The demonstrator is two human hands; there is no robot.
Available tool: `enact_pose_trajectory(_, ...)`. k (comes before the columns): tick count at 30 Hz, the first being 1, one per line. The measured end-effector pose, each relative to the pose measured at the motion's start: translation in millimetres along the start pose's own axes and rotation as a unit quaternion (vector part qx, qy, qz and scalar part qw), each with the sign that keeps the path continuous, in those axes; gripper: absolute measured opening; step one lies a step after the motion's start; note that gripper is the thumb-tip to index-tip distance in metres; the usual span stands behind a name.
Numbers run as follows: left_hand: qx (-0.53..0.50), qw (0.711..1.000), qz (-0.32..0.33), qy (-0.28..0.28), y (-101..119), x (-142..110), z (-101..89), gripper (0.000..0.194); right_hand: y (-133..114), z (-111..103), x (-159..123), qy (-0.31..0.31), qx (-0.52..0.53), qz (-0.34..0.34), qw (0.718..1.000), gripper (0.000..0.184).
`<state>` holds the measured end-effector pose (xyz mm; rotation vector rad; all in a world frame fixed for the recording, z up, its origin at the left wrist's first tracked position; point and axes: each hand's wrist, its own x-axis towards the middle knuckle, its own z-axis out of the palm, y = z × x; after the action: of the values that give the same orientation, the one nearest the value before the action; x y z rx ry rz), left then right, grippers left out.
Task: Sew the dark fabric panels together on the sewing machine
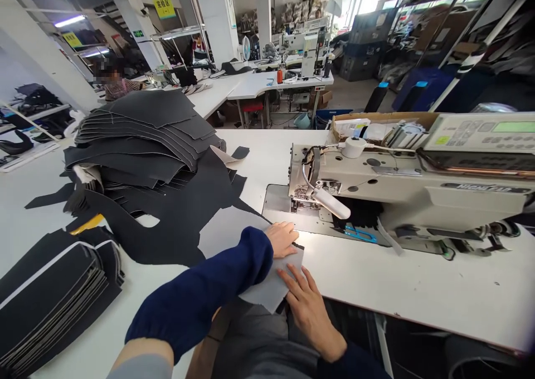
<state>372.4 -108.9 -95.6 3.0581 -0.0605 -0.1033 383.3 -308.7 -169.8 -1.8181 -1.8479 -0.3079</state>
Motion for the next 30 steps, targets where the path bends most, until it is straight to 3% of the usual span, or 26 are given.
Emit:
enact_pose_trajectory(7,-0.022,0.998,-0.022,-0.052,0.3,9.8,-3.8,0.028,4.1,-5.2,0.0,-0.002,-0.033,0.01,0.999,0.018)
enact_pose_trajectory(12,-0.048,0.998,0.0,-0.039,-5.3,5.2,3.8,0.019,-1.7,3.0,-5.3,0.009,-0.037,0.04,0.999,0.017)
enact_pose_trajectory(15,-0.044,0.999,-0.022,-0.009,-17.3,5.7,3.3,0.019,-0.1,8.3,6.6,0.008,-0.025,0.022,0.999,0.022)
enact_pose_trajectory(21,0.002,0.994,-0.112,0.006,-52.4,15.7,4.9,0.019,18.2,4.5,43.1,-0.052,0.015,-0.017,0.998,0.025)
enact_pose_trajectory(30,0.003,0.993,-0.113,-0.036,-64.3,21.4,7.0,0.018,24.0,4.9,39.1,-0.065,-0.01,-0.083,0.994,0.028)
